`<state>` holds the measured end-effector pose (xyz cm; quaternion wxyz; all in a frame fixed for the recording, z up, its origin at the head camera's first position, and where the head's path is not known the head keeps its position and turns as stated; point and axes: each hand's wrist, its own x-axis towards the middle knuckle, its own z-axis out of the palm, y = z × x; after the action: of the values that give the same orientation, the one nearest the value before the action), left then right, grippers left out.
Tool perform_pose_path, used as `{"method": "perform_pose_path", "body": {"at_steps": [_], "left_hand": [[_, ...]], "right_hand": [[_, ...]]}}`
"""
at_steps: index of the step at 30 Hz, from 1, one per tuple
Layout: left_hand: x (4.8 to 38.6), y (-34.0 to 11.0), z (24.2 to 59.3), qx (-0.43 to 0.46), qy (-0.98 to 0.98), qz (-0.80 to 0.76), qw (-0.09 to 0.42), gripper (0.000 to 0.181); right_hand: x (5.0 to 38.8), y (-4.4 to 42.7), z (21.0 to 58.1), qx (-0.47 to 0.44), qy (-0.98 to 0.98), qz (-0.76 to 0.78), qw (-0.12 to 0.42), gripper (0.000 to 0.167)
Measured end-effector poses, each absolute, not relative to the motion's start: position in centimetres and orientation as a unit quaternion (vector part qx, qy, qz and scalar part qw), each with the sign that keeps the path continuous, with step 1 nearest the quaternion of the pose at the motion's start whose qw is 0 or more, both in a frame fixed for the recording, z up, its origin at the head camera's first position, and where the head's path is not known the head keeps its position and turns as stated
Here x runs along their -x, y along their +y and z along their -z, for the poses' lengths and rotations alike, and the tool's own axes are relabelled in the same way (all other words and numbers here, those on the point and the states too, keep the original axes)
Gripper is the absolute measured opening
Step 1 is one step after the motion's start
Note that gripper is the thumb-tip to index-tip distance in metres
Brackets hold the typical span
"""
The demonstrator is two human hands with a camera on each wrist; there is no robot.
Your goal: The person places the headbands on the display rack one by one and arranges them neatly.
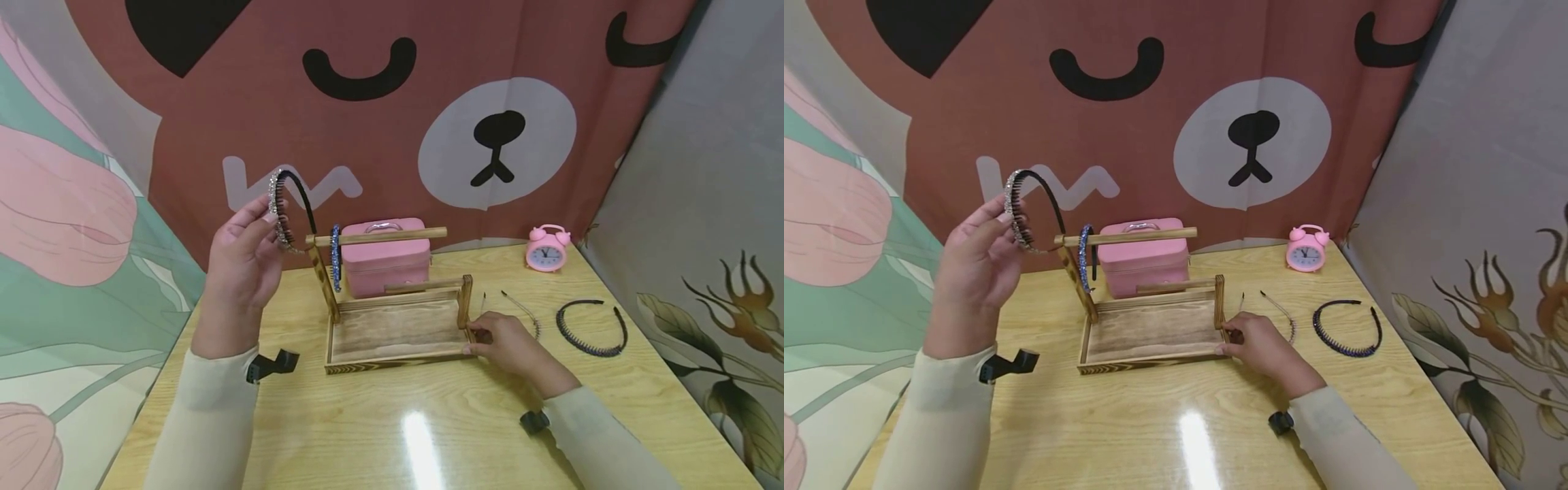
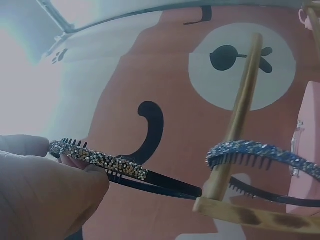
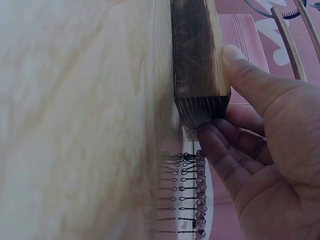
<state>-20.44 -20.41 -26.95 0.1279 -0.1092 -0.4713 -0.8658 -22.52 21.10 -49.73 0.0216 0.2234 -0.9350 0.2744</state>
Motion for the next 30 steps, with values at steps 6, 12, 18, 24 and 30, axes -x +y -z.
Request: {"method": "perform_pose_path", "body": {"at_steps": [6, 12, 18, 24, 30], "left_hand": [[20.9, -19.8, 27.9, 0.099, -0.488, 0.859, 0.116, 0.023], [21.6, -19.3, 29.6, 0.07, -0.511, 0.849, 0.118, 0.024], [22.0, -18.7, 32.5, 0.02, -0.544, 0.831, 0.112, 0.03], [22.5, -18.3, 34.5, -0.022, -0.57, 0.814, 0.111, 0.038], [23.1, -18.2, 35.3, -0.036, -0.58, 0.806, 0.118, 0.036]], "right_hand": [[22.6, 21.1, 49.7, -0.223, -0.936, -0.274, 0.018, 0.048], [22.4, 21.1, 49.6, -0.218, -0.936, -0.277, 0.017, 0.049], [22.4, 21.0, 49.4, -0.215, -0.936, -0.276, 0.012, 0.049], [22.3, 20.9, 49.4, -0.214, -0.937, -0.277, 0.013, 0.049], [22.3, 20.9, 49.3, -0.22, -0.936, -0.276, 0.019, 0.048]]}}
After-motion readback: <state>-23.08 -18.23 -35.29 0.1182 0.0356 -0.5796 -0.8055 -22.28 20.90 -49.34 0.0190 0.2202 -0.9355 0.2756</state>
